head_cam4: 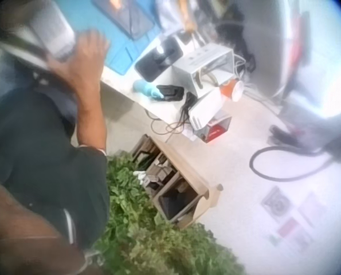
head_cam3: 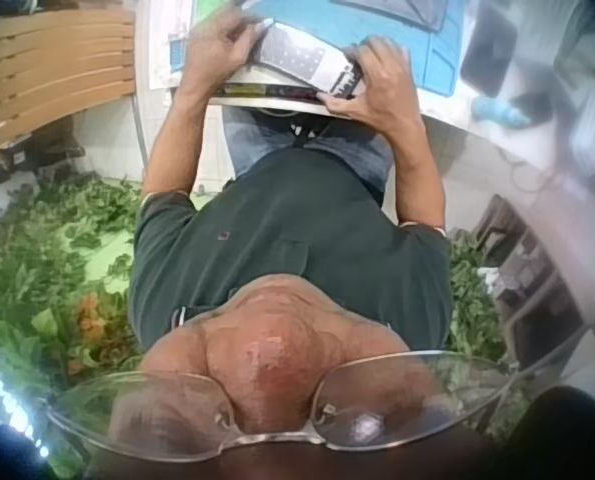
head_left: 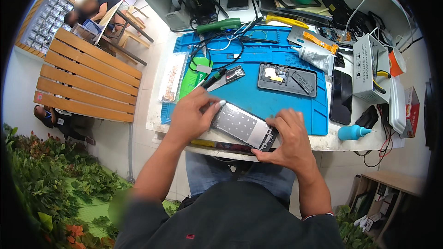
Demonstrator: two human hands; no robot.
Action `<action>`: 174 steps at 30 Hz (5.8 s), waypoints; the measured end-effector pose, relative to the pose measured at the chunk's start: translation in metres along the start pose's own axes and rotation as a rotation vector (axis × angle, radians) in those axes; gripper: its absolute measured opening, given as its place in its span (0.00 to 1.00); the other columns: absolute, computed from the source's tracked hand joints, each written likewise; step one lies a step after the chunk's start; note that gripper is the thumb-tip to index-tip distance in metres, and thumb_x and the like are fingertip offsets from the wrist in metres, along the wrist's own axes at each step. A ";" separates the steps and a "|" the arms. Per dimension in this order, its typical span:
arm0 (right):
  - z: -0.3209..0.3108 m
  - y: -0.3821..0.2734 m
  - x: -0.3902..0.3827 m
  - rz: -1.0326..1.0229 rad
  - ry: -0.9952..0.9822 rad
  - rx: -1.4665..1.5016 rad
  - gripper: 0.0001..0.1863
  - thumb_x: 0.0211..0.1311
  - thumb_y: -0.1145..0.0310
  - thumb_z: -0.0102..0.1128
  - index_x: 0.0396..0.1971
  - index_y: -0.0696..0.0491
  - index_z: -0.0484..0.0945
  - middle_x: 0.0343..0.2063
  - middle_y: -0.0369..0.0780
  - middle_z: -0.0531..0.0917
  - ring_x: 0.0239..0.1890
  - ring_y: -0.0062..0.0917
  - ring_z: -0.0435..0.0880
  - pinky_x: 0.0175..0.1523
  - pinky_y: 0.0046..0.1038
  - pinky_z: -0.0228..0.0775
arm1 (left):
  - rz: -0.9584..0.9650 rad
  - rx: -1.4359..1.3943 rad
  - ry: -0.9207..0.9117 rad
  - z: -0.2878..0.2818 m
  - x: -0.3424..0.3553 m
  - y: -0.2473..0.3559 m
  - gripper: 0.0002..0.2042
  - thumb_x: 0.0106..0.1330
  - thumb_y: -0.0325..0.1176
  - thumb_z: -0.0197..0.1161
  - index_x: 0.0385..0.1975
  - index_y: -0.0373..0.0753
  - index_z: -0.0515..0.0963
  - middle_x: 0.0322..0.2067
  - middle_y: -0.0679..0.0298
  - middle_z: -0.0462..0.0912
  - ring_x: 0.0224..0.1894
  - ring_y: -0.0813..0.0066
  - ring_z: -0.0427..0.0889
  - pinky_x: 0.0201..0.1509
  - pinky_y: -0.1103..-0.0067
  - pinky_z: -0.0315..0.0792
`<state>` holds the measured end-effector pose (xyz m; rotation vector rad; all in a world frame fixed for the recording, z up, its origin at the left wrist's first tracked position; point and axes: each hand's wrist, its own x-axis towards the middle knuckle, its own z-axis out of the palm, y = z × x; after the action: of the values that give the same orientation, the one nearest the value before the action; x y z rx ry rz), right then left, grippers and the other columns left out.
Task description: The person prepares a mobile phone for screen replacement by applying liquid from a small bottle to the edges and using a thin tool to separate the screen from the frame. They then handle the detached screen and use a charging cable to test the device.
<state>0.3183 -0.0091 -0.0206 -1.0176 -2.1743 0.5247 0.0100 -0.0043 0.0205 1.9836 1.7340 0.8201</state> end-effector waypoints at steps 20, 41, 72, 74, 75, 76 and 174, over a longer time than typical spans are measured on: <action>0.002 0.002 -0.005 -0.009 0.017 -0.010 0.39 0.39 0.46 0.92 0.47 0.56 0.87 0.42 0.41 0.81 0.48 0.40 0.80 0.57 0.42 0.68 | 0.322 0.005 -0.242 0.013 0.026 0.020 0.11 0.63 0.27 0.83 0.45 0.46 0.97 0.37 0.61 0.80 0.44 0.60 0.83 0.47 0.67 0.75; 0.003 0.002 -0.008 0.022 0.017 -0.016 0.70 0.38 0.46 0.95 0.80 0.65 0.68 0.46 0.45 0.84 0.51 0.42 0.81 0.62 0.44 0.70 | 0.141 0.063 -0.191 0.001 0.029 0.021 0.05 0.68 0.28 0.80 0.40 0.37 0.91 0.36 0.57 0.83 0.39 0.58 0.84 0.44 0.66 0.77; -0.005 -0.009 -0.025 0.018 0.135 -0.189 0.53 0.34 0.40 0.96 0.58 0.58 0.83 0.53 0.43 0.84 0.58 0.41 0.80 0.67 0.46 0.67 | 0.136 -0.033 -0.128 0.037 -0.006 0.050 0.06 0.73 0.27 0.77 0.47 0.38 0.90 0.38 0.58 0.83 0.39 0.59 0.86 0.46 0.67 0.81; -0.003 -0.010 -0.024 0.046 0.148 -0.184 0.47 0.33 0.42 0.96 0.50 0.56 0.84 0.51 0.42 0.83 0.58 0.41 0.80 0.68 0.46 0.66 | 0.118 0.009 -0.115 0.046 -0.008 0.055 0.06 0.74 0.27 0.77 0.47 0.38 0.90 0.40 0.57 0.85 0.39 0.56 0.88 0.46 0.65 0.82; -0.001 -0.010 -0.023 0.060 0.156 -0.178 0.44 0.33 0.42 0.96 0.46 0.55 0.84 0.50 0.42 0.83 0.58 0.41 0.79 0.68 0.46 0.65 | 0.109 0.049 -0.076 0.052 -0.009 0.056 0.05 0.73 0.27 0.76 0.44 0.39 0.90 0.41 0.56 0.85 0.40 0.52 0.89 0.45 0.63 0.82; 0.000 -0.010 -0.022 0.076 0.153 -0.168 0.43 0.33 0.44 0.95 0.47 0.55 0.84 0.49 0.42 0.82 0.57 0.41 0.79 0.68 0.46 0.65 | 0.140 0.056 -0.048 0.059 -0.009 0.058 0.04 0.73 0.27 0.76 0.44 0.39 0.90 0.41 0.56 0.85 0.40 0.51 0.89 0.45 0.62 0.82; 0.075 -0.032 0.011 0.581 -0.113 1.900 0.40 0.95 0.37 0.30 0.81 0.54 0.71 0.65 0.49 0.87 0.52 0.41 0.95 0.56 0.41 0.92 | 0.264 -0.195 0.223 0.020 -0.021 0.013 0.03 0.72 0.23 0.78 0.42 0.35 0.91 0.37 0.62 0.85 0.35 0.71 0.83 0.39 0.73 0.76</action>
<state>0.2429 -0.0252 -0.0494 -0.3491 -0.5379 2.2143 0.0315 -0.0256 0.0092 2.0768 1.4529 1.2906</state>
